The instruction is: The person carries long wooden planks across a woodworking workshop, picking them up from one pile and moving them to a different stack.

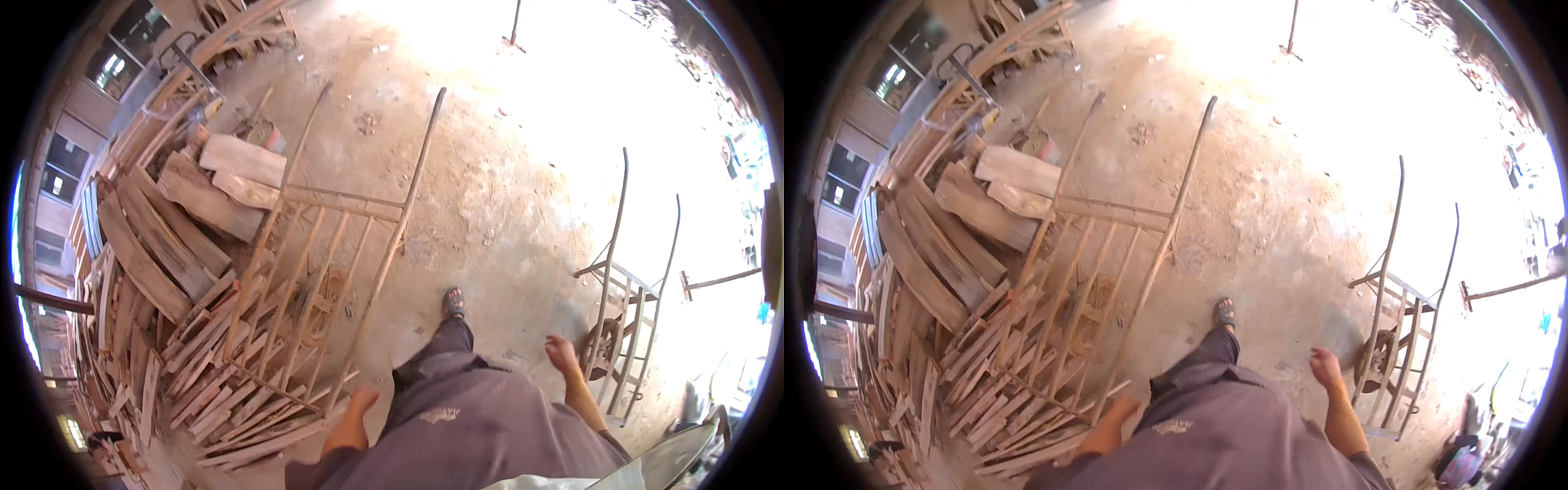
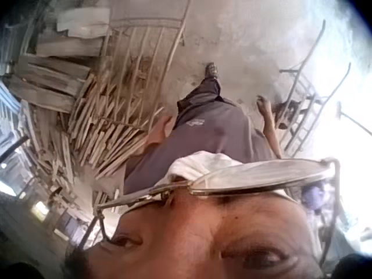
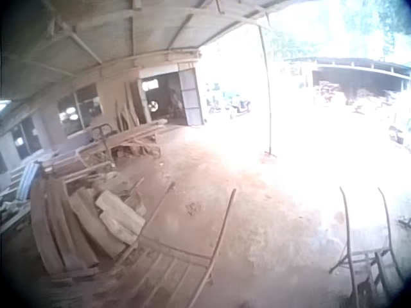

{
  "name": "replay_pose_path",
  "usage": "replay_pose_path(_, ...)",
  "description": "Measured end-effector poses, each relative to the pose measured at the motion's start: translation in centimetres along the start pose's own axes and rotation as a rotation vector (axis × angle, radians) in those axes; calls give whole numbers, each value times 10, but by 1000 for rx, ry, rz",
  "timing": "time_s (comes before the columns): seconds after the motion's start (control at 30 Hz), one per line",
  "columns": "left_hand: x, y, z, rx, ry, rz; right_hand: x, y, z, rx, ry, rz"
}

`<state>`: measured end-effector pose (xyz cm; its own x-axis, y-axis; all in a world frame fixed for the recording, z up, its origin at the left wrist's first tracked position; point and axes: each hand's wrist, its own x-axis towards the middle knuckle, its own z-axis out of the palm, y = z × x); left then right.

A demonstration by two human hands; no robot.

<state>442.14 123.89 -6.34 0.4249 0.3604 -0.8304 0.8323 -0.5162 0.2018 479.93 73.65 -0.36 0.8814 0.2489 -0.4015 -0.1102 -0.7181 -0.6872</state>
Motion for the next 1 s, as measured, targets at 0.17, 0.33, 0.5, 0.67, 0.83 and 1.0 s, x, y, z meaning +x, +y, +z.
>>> replay_pose_path(0.17, 84, 245, -198, -330, 183, 198, 16, 44, -31, -171, -190, 294)
replay_pose_path(0.33, 156, 434, -389, -447, 351, 314, 162, -4, -79, -13, -194, 563)
replay_pose_path(0.5, 272, 525, -465, -418, 443, 268, 340, -19, -106, -114, -349, 488)
replay_pose_path(0.67, 327, 530, -443, -550, 390, -134, 597, -59, -216, -421, -385, 43)
replay_pose_path(0.83, 326, 511, -408, -730, 236, -259, 893, -379, -292, 327, 36, 48)
replay_pose_path(1.0, 381, 586, -422, -1023, 50, -563, 1065, -686, -321, 424, -165, -382)
